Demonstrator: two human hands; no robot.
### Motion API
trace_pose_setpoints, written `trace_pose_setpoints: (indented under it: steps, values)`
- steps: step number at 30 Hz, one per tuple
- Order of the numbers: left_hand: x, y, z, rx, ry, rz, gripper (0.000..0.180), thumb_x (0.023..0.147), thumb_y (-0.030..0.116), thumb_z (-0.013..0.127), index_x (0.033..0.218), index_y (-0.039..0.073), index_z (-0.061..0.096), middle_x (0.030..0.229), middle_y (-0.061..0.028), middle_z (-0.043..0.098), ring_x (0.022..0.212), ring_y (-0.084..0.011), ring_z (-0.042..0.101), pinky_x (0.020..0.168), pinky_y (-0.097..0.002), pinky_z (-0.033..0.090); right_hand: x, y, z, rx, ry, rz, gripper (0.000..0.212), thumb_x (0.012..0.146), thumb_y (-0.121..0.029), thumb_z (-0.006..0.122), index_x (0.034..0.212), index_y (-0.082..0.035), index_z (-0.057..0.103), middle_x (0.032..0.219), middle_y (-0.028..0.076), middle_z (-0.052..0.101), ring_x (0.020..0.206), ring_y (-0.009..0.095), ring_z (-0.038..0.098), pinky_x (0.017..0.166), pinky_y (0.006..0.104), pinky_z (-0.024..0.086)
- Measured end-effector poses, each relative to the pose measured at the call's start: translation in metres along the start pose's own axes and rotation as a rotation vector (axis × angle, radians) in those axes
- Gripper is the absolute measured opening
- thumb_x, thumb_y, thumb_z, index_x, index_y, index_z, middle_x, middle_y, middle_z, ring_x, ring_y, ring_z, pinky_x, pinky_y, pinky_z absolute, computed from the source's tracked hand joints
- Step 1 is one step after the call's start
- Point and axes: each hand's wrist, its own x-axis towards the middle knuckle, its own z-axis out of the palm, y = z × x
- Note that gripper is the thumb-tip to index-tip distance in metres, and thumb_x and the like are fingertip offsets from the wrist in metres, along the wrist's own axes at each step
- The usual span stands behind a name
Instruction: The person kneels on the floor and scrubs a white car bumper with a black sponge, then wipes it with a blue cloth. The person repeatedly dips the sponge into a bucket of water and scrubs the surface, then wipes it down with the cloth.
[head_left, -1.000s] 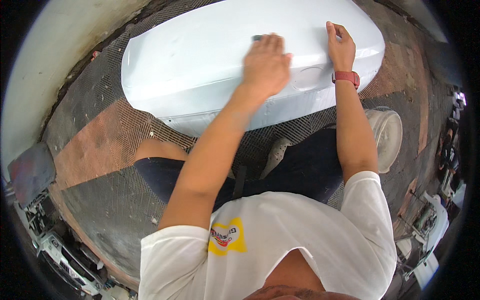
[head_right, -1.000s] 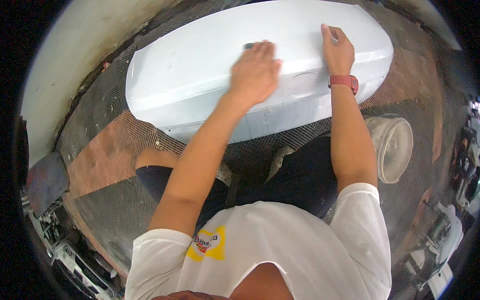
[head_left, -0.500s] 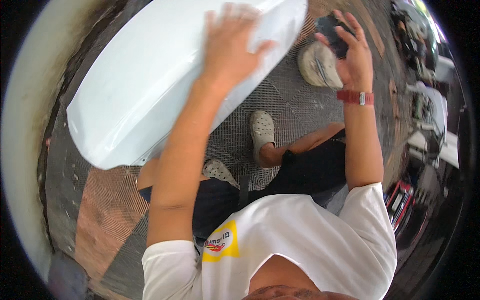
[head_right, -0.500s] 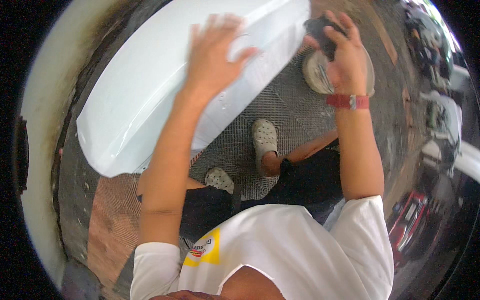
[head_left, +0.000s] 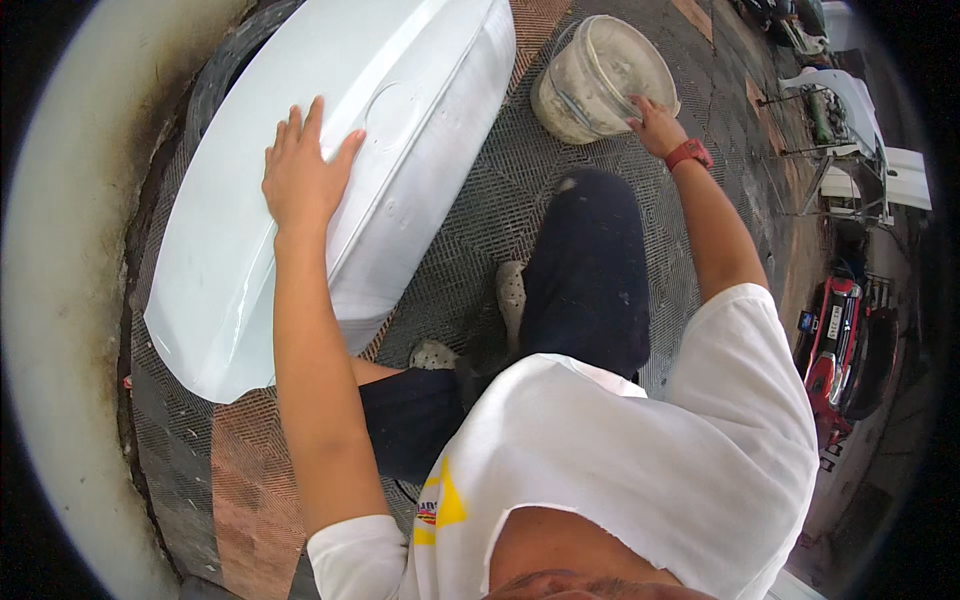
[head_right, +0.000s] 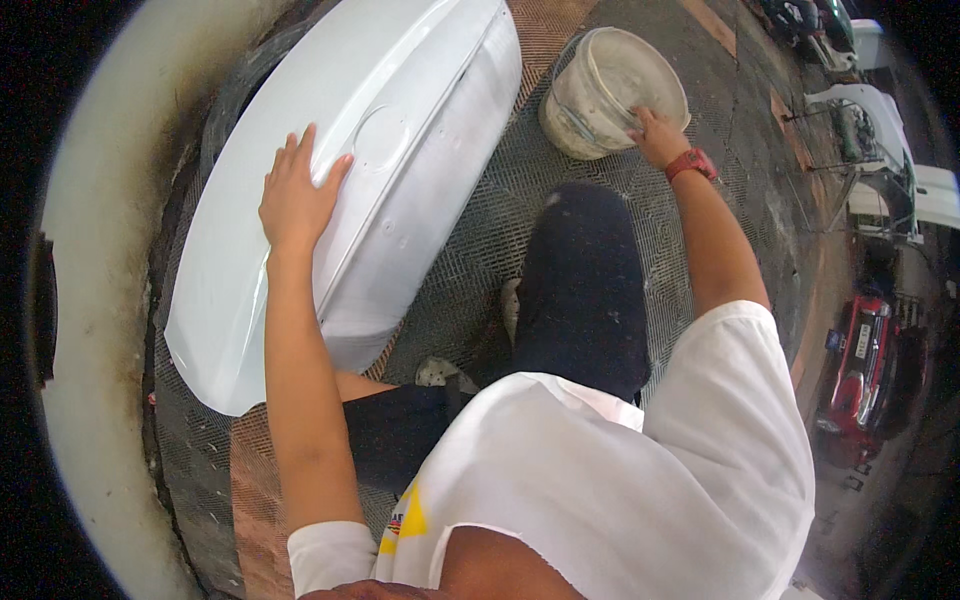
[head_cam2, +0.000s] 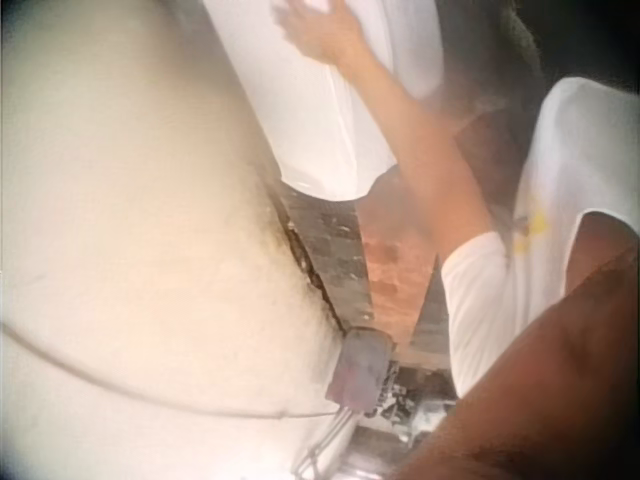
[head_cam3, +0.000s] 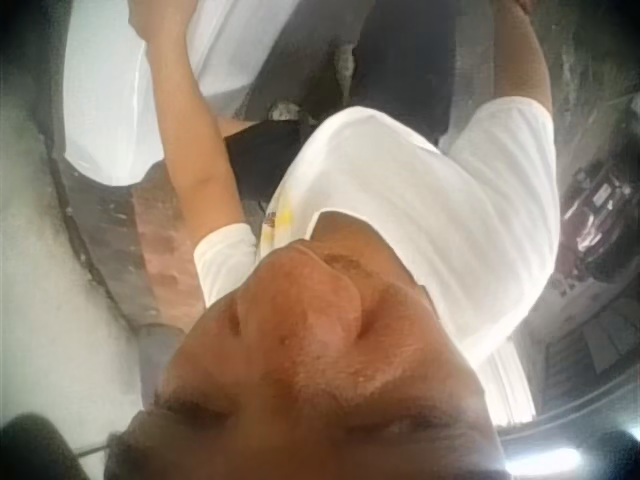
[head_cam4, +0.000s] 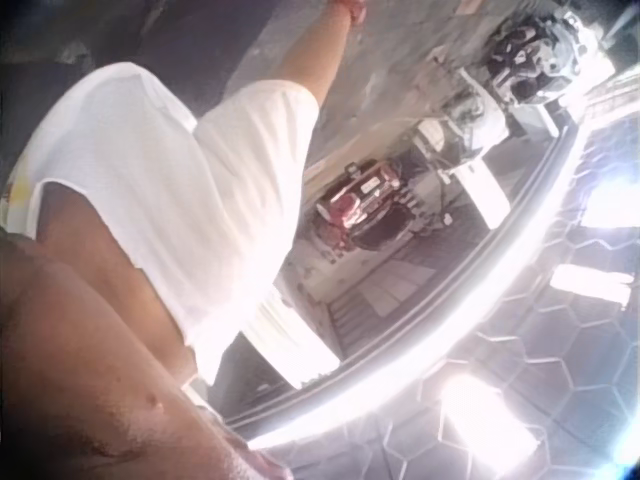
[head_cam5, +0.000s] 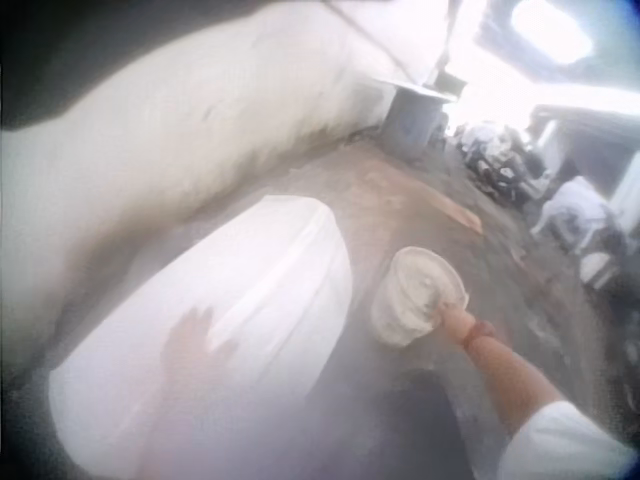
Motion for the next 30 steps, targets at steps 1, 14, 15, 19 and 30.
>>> trace_pose_setpoints:
  steps: [1, 14, 15, 19, 30]
  values:
    - [0.000, 0.000, 0.000, 0.009, -0.006, -0.007, 0.082, 0.097, 0.069, 0.062, 0.163, 0.024, 0.046, 0.168, -0.0150, 0.044, 0.156, -0.0347, 0.040, 0.126, -0.0522, 0.033, -0.003, 0.003, 0.008, -0.003, -0.007, 0.013, 0.044, 0.100, -0.027, 0.070, 0.138, -0.009, 0.058, 0.121, 0.024, 0.072, 0.116, 0.047, 0.068, 0.101, 0.0546, 0.053]
    - [0.006, 0.026, -0.001, 0.150, -0.096, -0.185, 0.081, 0.100, 0.063, 0.061, 0.166, 0.021, 0.041, 0.166, -0.0228, 0.043, 0.153, -0.0416, 0.040, 0.125, -0.0553, 0.032, -0.023, 0.016, 0.024, 0.036, -0.040, -0.150, 0.029, 0.100, -0.030, 0.069, 0.110, -0.005, 0.057, 0.092, 0.018, 0.072, 0.086, 0.041, 0.073, 0.074, 0.0531, 0.057]
    - [0.009, 0.024, -0.001, 0.143, -0.124, -0.187, 0.079, 0.102, 0.060, 0.061, 0.166, 0.021, 0.040, 0.166, -0.0243, 0.041, 0.154, -0.0418, 0.038, 0.125, -0.0542, 0.031, -0.028, 0.009, 0.021, 0.035, -0.033, -0.121, 0.030, 0.100, -0.031, 0.069, 0.109, -0.005, 0.057, 0.091, 0.018, 0.073, 0.085, 0.041, 0.073, 0.074, 0.0530, 0.057]
    - [0.014, 0.026, 0.000, 0.093, -0.175, -0.193, 0.078, 0.103, 0.057, 0.062, 0.167, 0.018, 0.038, 0.167, -0.0258, 0.040, 0.155, -0.0424, 0.036, 0.126, -0.0510, 0.031, -0.045, 0.000, -0.004, 0.146, -0.331, -0.109, 0.029, 0.101, -0.032, 0.069, 0.109, -0.005, 0.065, 0.096, 0.021, 0.075, 0.094, 0.038, 0.075, 0.072, 0.0495, 0.058]
    - [0.016, 0.025, 0.001, 0.080, -0.139, -0.167, 0.080, 0.100, 0.055, 0.067, 0.164, 0.014, 0.043, 0.163, -0.0301, 0.043, 0.153, -0.0455, 0.040, 0.127, -0.0522, 0.031, 0.033, 0.087, 0.215, 0.961, -0.855, 0.290, 0.033, 0.100, -0.020, 0.068, 0.128, -0.003, 0.070, 0.115, 0.016, 0.075, 0.111, 0.029, 0.070, 0.100, 0.0426, 0.053]
